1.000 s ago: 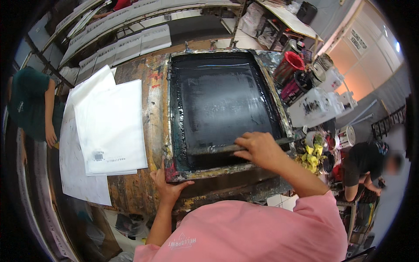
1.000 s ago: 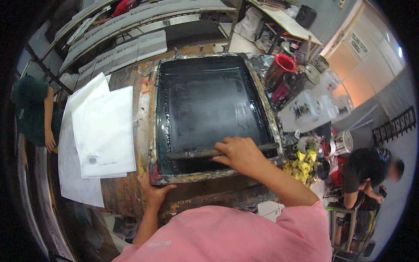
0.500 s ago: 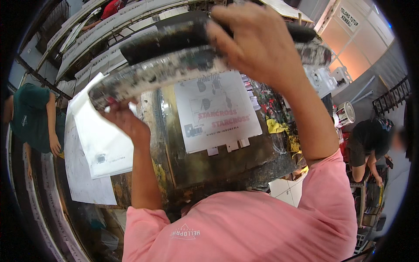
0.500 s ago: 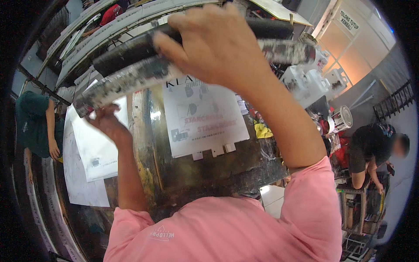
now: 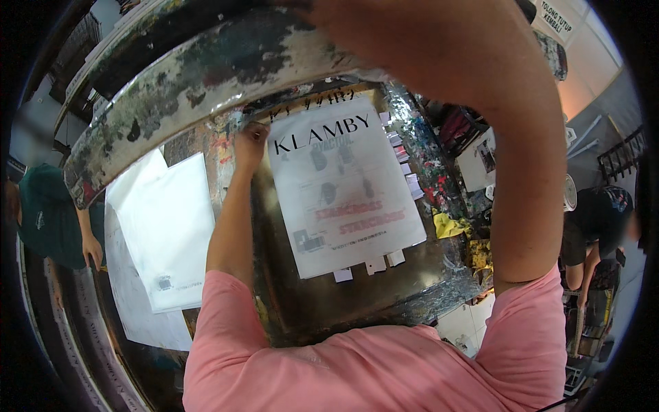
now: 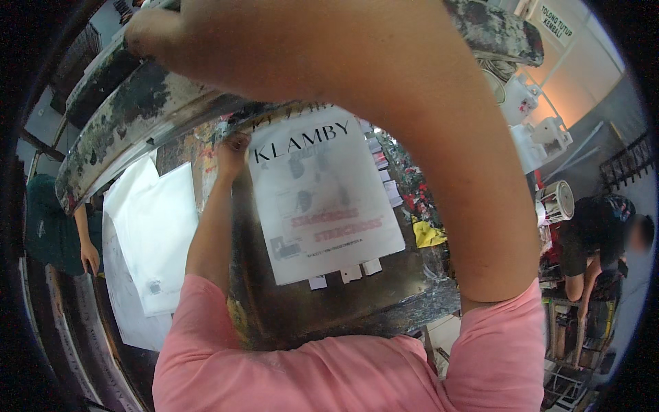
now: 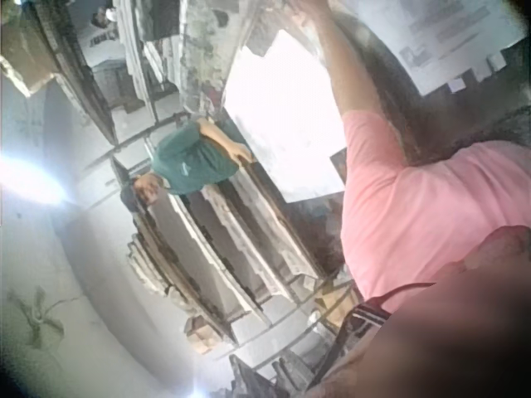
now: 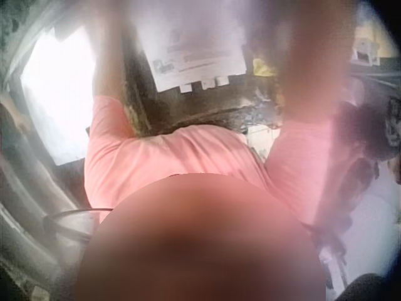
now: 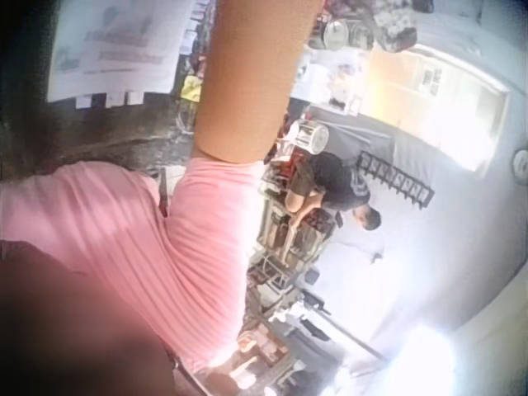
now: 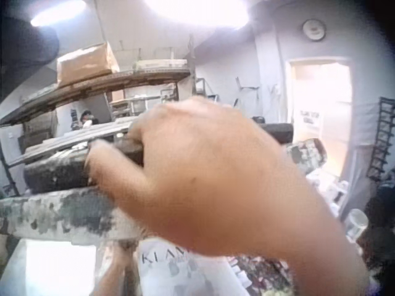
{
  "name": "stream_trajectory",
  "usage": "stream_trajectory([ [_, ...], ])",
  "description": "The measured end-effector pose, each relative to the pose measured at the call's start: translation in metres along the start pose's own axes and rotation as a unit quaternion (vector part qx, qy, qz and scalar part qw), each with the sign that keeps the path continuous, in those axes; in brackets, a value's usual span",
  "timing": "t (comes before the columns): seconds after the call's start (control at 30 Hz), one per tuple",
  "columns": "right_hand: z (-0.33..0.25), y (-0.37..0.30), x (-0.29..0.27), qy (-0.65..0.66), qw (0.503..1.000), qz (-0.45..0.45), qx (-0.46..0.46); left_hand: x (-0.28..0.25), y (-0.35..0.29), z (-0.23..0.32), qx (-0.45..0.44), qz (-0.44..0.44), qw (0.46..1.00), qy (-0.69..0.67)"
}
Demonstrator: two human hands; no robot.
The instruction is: The person repeatedly places white paper sheets under a screen printing frame, pulls a squeegee across the screen to transfer ink, then lifts the frame and removes the printed sheet. The printed sheets are stacked to the side while the process continues.
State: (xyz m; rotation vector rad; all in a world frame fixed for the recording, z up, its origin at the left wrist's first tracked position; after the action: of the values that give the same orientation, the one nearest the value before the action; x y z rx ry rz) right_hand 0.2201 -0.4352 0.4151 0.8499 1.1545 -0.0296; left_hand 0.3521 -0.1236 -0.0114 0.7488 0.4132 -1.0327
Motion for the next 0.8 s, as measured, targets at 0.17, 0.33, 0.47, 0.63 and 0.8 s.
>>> stream_trajectory([
  [0.17, -0.002, 0.009, -0.011, 0.011, 0.998, -0.02, 0.051, -0.096, -0.013, 0.002, -0.163, -0.059, 0.952, -0.252],
  [0.33, -0.004, -0.014, -0.01, 0.117, 0.992, -0.034, 0.033, -0.214, -0.181, -0.039, -0.219, 0.147, 0.946, -0.186],
  [0.47, -0.022, -0.024, 0.003, 0.051, 0.992, 0.113, -0.025, -0.308, -0.346, -0.082, -0.301, 0.337, 0.885, -0.111],
  [0.63, -0.004, -0.043, 0.011, 0.01, 0.992, 0.113, -0.056, -0.401, -0.461, -0.134, -0.305, 0.475, 0.822, -0.078],
  [0.8, -0.009, -0.045, 0.008, 0.02, 0.995, 0.088, -0.039, -0.456, -0.471, -0.076, -0.326, 0.502, 0.704, 0.382],
])
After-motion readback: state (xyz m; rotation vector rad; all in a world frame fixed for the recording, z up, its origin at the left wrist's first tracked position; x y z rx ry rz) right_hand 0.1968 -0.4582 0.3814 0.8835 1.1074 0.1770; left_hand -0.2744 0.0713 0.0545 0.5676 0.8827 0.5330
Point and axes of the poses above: each hand's wrist, its own y-axis towards the middle knuckle, its own x-axis out of the palm, z = x × y, the point moved 8 cm from there along y, towards the middle knuckle, and after that the axes turned 9 degrees about -x, right-handed, at the moved point
